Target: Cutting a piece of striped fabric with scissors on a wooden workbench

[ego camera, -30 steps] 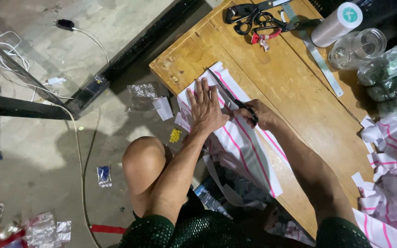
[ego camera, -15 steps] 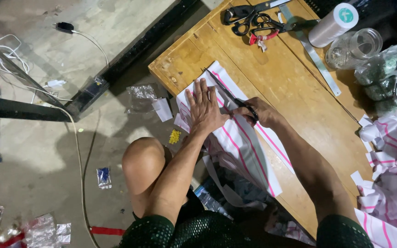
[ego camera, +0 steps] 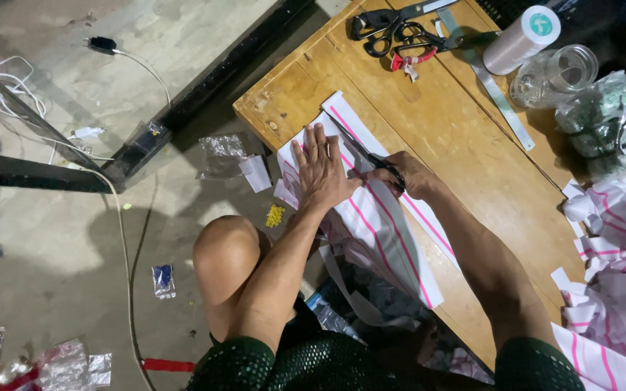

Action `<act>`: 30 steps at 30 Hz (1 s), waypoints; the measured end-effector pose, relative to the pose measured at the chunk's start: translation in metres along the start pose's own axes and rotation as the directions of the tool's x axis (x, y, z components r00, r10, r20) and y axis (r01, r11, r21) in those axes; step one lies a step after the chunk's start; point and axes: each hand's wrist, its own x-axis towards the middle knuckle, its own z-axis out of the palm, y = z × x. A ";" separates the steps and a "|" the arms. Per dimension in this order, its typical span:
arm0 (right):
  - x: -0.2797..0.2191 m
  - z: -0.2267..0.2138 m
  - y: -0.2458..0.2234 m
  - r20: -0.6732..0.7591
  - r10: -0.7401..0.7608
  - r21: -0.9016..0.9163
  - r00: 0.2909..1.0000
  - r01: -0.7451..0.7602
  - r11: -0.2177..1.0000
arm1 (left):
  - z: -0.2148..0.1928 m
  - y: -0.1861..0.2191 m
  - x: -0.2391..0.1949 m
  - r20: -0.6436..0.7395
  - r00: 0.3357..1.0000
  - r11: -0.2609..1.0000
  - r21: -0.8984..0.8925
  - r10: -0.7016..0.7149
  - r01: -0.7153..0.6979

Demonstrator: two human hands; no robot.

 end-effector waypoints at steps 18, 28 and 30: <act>-0.218 -0.061 0.143 -0.597 0.369 -0.160 0.712 -0.556 0.816 | 0.012 -0.001 -0.002 -0.128 0.989 0.995 0.080 0.075 -0.065; -0.243 -0.064 0.211 -0.664 0.286 -0.358 0.691 -0.629 0.690 | 0.026 0.013 -0.012 -0.141 0.985 0.984 0.158 0.101 -0.078; -0.247 -0.054 0.201 -0.621 0.269 -0.336 0.736 -0.560 0.757 | 0.035 0.016 -0.017 -0.071 0.992 0.989 0.110 0.107 -0.099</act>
